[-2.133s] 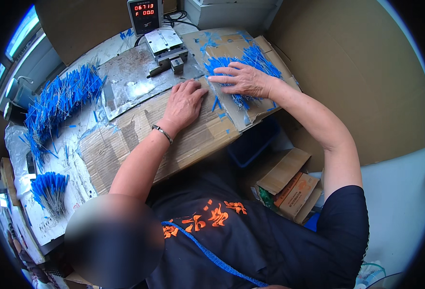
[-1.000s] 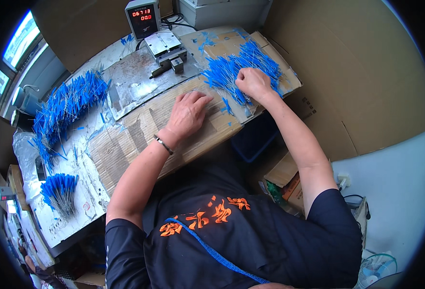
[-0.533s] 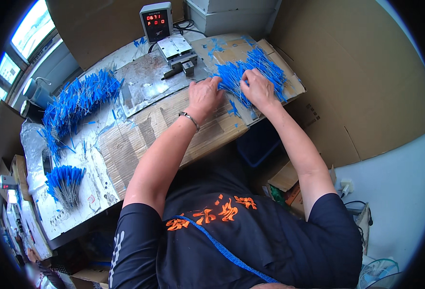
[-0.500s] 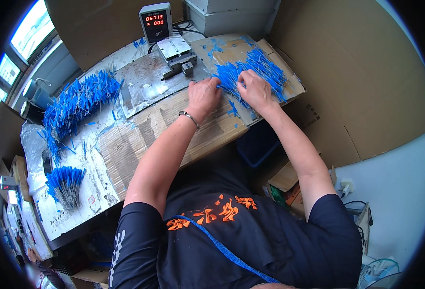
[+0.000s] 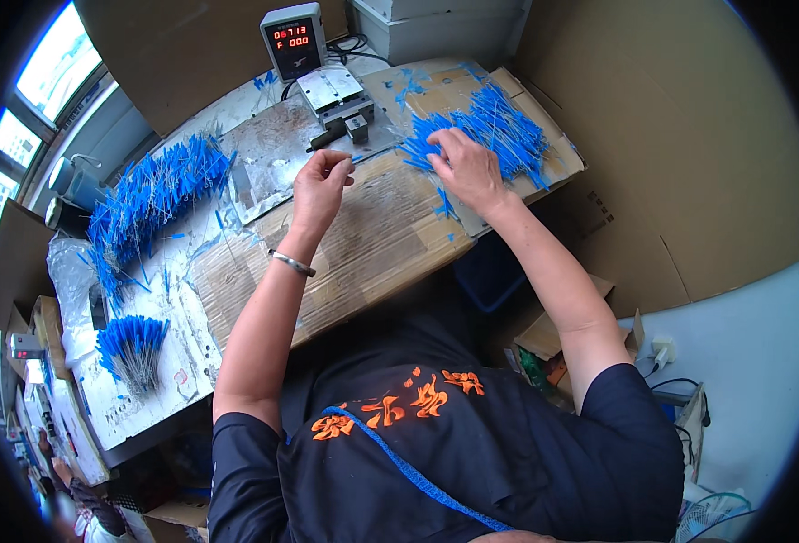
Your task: The worker is assembling small blue synthetic brushes using a press-like industrial machine.
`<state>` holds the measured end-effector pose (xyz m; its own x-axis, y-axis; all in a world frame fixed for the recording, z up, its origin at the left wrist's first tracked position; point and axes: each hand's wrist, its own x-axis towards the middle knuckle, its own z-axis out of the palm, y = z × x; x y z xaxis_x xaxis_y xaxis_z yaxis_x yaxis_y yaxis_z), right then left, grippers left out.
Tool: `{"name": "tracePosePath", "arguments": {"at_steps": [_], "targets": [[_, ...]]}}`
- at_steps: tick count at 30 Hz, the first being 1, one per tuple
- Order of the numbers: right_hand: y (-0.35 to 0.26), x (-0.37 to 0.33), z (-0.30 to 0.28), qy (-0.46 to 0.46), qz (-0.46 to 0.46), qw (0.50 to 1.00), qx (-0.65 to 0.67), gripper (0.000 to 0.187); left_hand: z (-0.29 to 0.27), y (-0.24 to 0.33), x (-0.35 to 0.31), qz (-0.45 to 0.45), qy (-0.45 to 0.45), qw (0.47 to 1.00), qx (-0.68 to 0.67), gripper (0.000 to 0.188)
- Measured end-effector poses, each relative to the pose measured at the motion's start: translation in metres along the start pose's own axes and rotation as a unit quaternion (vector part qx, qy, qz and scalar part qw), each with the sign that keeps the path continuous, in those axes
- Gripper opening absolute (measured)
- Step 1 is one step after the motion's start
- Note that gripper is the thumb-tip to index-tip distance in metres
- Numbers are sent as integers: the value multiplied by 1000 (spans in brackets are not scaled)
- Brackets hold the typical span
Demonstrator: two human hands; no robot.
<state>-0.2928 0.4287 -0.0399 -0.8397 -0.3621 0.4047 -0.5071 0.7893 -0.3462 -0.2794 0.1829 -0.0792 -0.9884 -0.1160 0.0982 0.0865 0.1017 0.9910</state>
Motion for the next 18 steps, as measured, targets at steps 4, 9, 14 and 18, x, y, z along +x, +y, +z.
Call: {"name": "tracePosePath", "arguments": {"at_steps": [4, 9, 14, 18], "targets": [[-28, 6, 14, 26, -74, 996, 50, 14, -17, 11, -18, 9, -98, 995, -16, 12], [-49, 0, 41, -38, -50, 983, 173, 9, -34, 25, -21, 5, -53, 995, -80, 14], [-29, 16, 90, -58, 111, 961, 245, 15, -44, -8, -3, 88, 75, 928, 354, 14], [-24, 30, 113, -30, 125, 970, 204, 17, -34, -25, 9, 232, 78, 843, 478, 15]]}}
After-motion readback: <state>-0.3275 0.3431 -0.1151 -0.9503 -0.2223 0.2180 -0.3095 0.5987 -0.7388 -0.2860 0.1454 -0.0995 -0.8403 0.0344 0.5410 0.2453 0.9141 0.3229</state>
